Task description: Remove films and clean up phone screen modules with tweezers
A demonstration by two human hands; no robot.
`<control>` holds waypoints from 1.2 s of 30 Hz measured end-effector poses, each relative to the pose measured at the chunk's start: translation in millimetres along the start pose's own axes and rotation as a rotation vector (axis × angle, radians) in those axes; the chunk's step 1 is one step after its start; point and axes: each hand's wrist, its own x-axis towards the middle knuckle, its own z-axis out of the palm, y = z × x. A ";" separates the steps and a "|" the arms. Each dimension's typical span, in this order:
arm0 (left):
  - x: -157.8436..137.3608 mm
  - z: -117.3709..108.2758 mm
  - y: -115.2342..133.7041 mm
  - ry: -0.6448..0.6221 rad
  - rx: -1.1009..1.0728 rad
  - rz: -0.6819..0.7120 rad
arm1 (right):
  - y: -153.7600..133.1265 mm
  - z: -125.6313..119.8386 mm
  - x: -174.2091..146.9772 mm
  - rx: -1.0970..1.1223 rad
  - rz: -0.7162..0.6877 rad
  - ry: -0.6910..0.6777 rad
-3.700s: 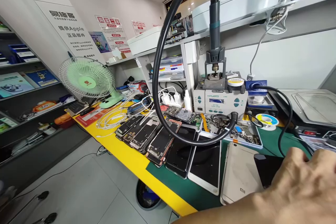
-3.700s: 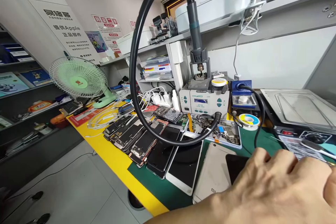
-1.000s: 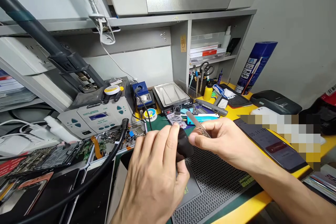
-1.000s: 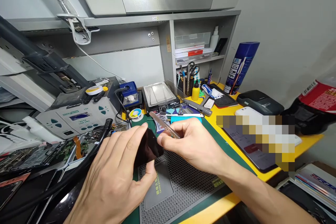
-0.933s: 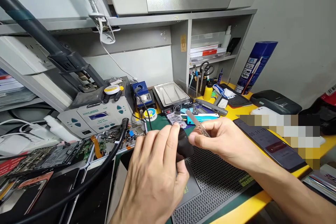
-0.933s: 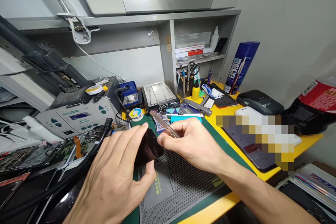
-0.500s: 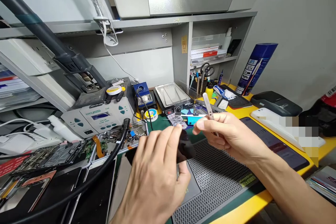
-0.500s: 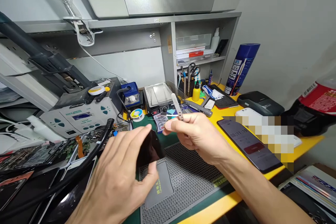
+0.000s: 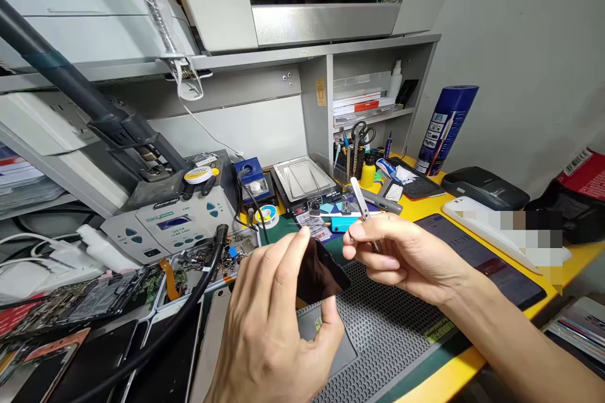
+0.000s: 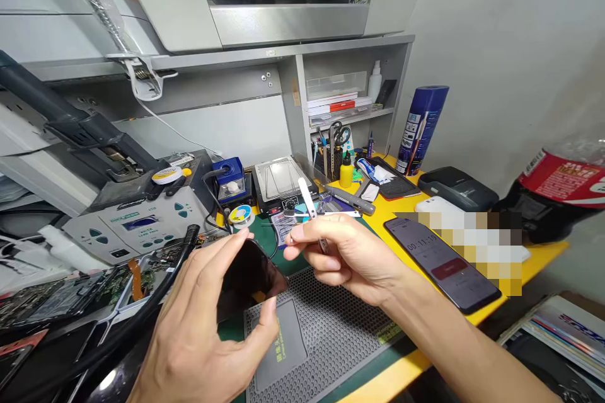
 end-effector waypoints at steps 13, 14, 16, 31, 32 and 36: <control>-1.9 0.5 0.6 0.010 -0.004 0.033 | 0.8 -1.9 -2.8 0.036 0.012 -0.079; -1.8 0.5 0.7 0.009 -0.004 0.037 | 1.0 -2.3 -2.8 0.025 0.014 -0.077; -1.3 0.3 0.9 0.008 -0.002 0.045 | 1.2 -3.1 -2.5 -0.010 0.017 -0.076; -1.2 -0.2 0.0 0.016 -0.001 0.044 | 10.5 2.4 -8.3 -0.285 -0.190 -0.055; -1.3 -0.2 -0.2 0.015 0.001 0.042 | 11.3 2.0 -8.5 -0.304 -0.198 -0.056; -1.5 1.1 -0.8 0.011 0.000 0.041 | 11.5 1.0 -8.4 -0.339 -0.202 -0.050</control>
